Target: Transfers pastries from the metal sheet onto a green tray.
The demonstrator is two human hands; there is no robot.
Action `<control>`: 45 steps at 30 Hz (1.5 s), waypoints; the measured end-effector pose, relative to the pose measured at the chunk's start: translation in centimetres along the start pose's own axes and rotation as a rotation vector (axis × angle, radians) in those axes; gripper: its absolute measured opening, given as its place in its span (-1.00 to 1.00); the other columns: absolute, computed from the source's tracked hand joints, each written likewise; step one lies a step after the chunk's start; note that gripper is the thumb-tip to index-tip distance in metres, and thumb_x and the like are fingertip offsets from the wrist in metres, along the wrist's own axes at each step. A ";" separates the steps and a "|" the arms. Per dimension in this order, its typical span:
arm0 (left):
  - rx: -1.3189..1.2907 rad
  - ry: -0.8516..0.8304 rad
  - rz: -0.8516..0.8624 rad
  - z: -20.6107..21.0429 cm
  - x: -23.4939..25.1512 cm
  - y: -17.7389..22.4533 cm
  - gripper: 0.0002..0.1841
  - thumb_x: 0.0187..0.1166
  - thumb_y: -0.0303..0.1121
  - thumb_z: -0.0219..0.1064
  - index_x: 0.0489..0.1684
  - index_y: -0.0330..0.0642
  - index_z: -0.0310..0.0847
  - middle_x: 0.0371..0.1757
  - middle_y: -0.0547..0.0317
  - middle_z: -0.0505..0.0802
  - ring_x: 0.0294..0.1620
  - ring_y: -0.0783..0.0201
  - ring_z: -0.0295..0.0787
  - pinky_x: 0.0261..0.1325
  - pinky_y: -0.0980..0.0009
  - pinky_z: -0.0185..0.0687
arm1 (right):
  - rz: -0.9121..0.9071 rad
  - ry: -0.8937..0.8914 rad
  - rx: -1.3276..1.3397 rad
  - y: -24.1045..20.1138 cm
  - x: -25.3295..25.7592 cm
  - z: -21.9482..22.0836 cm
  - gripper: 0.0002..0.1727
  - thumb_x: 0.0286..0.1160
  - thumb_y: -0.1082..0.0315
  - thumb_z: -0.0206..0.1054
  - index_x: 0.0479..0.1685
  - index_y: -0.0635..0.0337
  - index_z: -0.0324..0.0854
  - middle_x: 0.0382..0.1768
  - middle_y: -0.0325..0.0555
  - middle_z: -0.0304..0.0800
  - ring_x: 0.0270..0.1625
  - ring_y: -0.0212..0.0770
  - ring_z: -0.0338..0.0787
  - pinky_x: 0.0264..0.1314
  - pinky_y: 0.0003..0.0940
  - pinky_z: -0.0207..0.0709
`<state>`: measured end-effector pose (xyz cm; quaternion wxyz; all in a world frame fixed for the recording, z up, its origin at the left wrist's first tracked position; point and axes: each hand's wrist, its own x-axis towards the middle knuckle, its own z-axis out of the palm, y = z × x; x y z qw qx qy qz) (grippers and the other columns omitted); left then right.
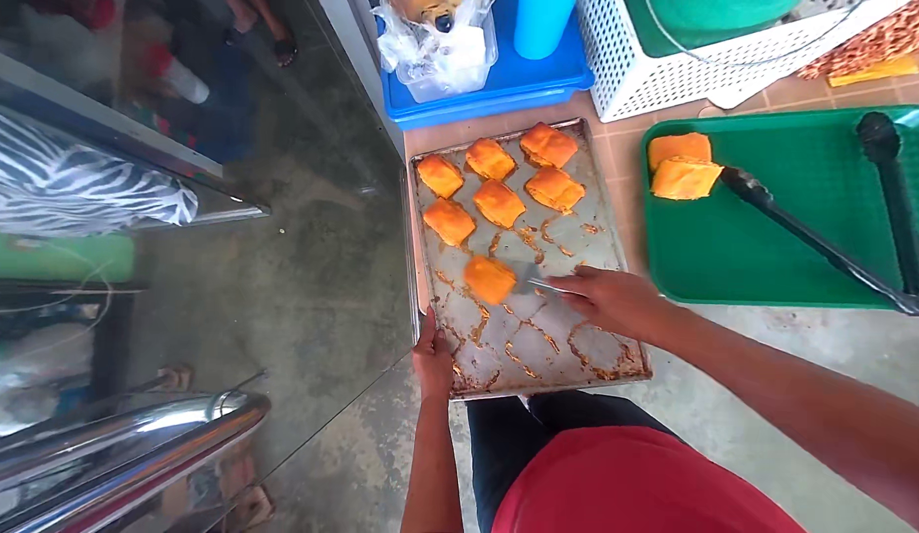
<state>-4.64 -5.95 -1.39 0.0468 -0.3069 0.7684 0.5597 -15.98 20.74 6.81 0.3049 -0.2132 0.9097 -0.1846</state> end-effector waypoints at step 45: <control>0.437 0.246 -0.034 3.5 -1.3 0.8 -0.49 0.82 -0.48 0.00 0.78 -0.23 0.25 0.46 -0.47 0.63 0.37 -0.36 0.65 0.40 -0.20 0.50 | 0.042 0.299 0.139 6.2 -4.4 0.6 -0.58 0.73 0.41 0.22 0.52 0.13 0.65 0.11 0.33 0.80 0.01 0.37 0.84 -0.01 0.35 0.64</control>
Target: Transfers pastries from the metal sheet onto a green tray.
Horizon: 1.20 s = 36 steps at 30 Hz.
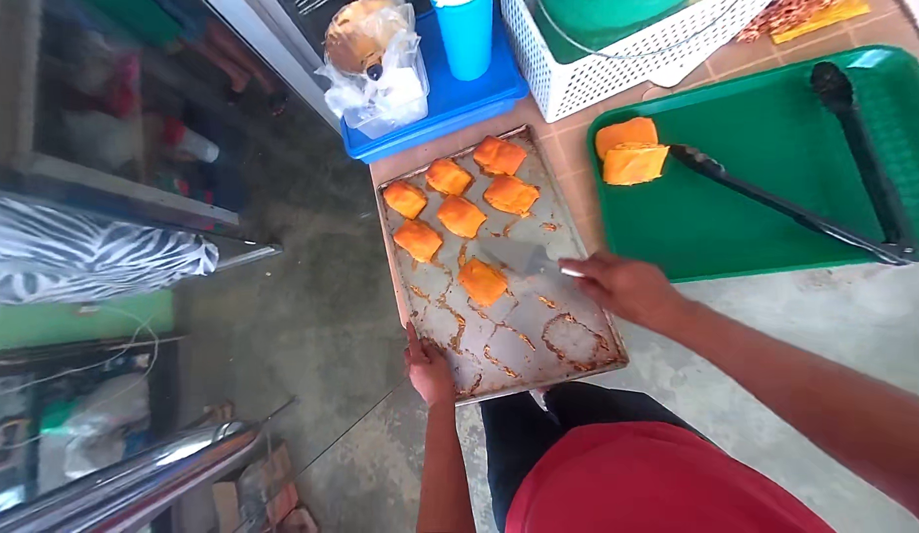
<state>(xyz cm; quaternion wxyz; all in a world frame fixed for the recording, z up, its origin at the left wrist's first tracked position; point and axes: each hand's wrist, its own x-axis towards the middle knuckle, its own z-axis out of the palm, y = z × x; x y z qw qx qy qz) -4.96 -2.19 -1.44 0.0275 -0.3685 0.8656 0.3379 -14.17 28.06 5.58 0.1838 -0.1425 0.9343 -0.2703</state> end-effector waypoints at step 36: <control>-0.383 -0.125 -0.049 -1.9 -0.2 -1.3 -0.54 0.80 -0.59 0.01 0.66 -0.49 0.30 0.58 -0.33 0.58 0.48 0.17 0.64 0.52 0.38 0.45 | 0.614 0.356 0.135 20.4 -13.6 -8.0 -0.30 0.58 0.05 0.44 0.61 0.25 0.39 0.18 0.57 0.64 0.11 0.50 0.69 0.11 0.51 0.49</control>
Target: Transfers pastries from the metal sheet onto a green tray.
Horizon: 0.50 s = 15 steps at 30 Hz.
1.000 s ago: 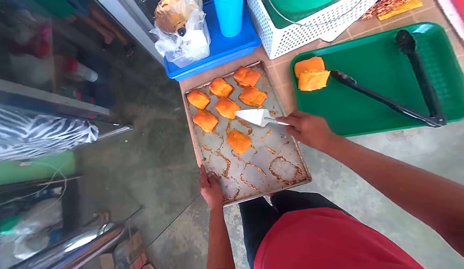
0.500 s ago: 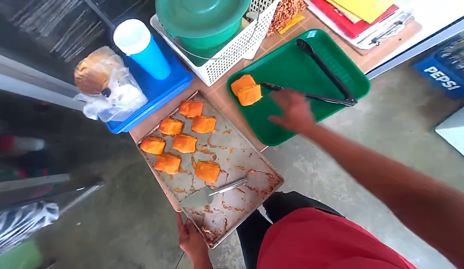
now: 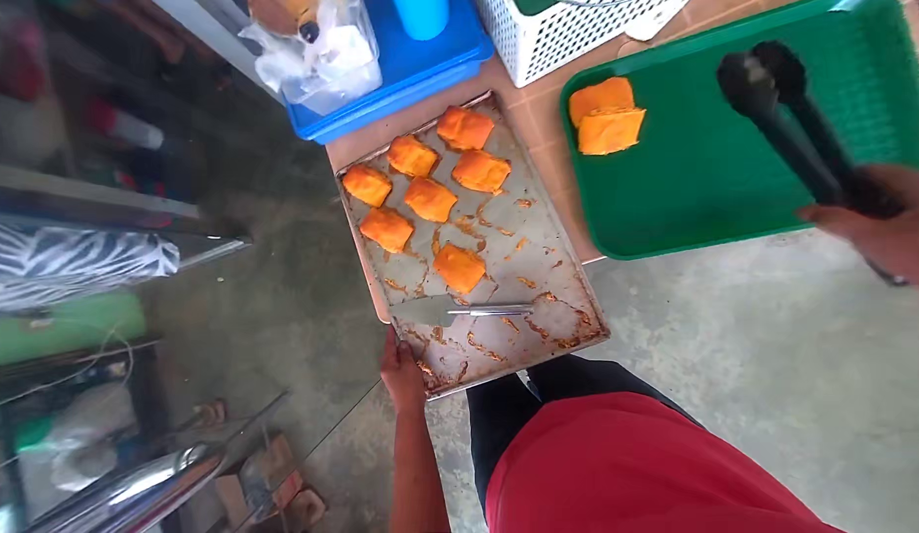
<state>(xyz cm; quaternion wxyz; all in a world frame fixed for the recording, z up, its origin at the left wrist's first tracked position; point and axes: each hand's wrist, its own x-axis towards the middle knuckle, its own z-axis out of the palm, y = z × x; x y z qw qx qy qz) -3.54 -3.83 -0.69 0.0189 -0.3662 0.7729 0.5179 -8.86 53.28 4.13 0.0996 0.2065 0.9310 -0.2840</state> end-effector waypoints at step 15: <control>-0.072 0.034 -0.006 0.7 -0.6 -0.2 -0.55 0.78 -0.61 0.00 0.65 -0.47 0.33 0.38 -0.35 0.72 0.23 0.24 0.74 0.34 0.41 0.55 | -0.521 -0.334 -0.351 -19.8 -10.9 13.6 -0.14 0.36 0.09 0.62 0.55 0.50 0.43 0.16 0.44 0.70 0.11 0.42 0.79 -0.07 0.19 0.69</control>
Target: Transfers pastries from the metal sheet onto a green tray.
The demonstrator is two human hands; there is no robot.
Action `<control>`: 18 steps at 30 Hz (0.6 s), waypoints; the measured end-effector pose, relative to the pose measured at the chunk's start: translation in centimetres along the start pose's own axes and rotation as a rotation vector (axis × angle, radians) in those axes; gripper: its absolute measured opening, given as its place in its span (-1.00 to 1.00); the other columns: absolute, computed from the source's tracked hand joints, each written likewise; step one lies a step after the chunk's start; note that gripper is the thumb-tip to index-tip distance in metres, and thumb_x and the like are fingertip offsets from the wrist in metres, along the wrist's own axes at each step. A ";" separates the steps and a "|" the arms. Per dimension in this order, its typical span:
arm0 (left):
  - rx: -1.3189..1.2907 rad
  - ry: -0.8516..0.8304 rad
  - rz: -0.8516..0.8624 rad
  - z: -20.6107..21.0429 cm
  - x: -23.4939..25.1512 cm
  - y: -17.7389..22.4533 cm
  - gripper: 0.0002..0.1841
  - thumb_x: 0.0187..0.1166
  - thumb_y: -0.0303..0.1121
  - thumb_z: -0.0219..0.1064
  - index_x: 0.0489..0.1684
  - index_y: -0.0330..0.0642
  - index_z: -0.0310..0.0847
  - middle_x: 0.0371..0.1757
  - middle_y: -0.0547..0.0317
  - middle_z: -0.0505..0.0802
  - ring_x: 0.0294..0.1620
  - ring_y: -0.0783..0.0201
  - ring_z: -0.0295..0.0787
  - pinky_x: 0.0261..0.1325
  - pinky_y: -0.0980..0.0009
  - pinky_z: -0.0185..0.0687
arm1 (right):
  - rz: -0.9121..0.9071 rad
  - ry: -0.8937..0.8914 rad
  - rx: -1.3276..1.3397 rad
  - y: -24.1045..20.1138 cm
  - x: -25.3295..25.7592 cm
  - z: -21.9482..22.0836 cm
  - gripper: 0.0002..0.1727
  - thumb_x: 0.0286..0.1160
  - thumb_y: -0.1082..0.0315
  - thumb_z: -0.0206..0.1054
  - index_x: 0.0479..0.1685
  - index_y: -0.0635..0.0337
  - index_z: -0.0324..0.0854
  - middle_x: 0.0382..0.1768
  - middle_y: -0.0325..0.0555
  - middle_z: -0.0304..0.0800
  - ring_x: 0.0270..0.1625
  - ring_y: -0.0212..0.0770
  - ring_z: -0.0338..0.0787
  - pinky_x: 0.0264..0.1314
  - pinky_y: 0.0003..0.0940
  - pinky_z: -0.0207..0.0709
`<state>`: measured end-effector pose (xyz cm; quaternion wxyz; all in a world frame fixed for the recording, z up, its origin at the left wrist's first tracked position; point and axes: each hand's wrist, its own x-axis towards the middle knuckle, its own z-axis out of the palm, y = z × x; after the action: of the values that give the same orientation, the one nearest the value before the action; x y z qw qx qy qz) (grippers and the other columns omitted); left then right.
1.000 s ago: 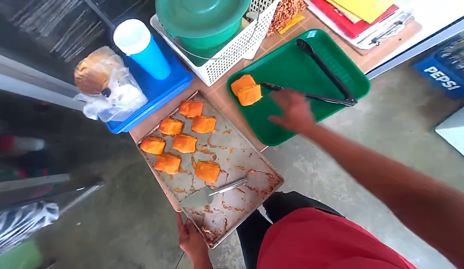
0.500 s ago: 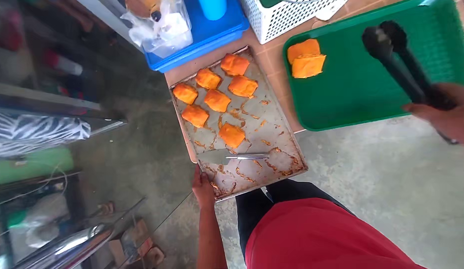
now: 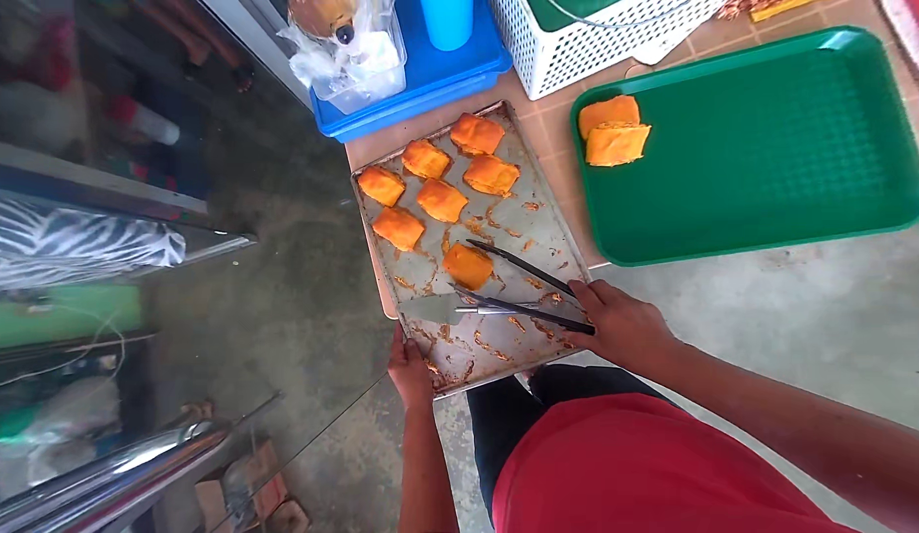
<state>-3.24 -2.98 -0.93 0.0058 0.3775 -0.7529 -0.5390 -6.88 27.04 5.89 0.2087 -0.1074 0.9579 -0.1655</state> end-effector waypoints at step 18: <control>0.033 0.144 -0.106 -6.1 -2.8 -3.2 -0.53 0.85 -0.37 0.02 0.64 -0.47 0.26 0.25 -0.22 0.67 -0.09 0.36 0.71 -0.10 0.41 0.65 | 0.195 -0.054 0.768 17.2 -3.1 -9.0 -0.60 0.54 0.33 0.44 0.35 0.19 0.67 -0.13 -0.17 0.82 -0.28 -0.42 0.70 -0.20 -0.45 0.59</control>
<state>3.09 -6.72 0.17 0.0251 0.4546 -0.7384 -0.4975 -10.41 46.15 8.47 0.2735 0.0659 0.8261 -0.4883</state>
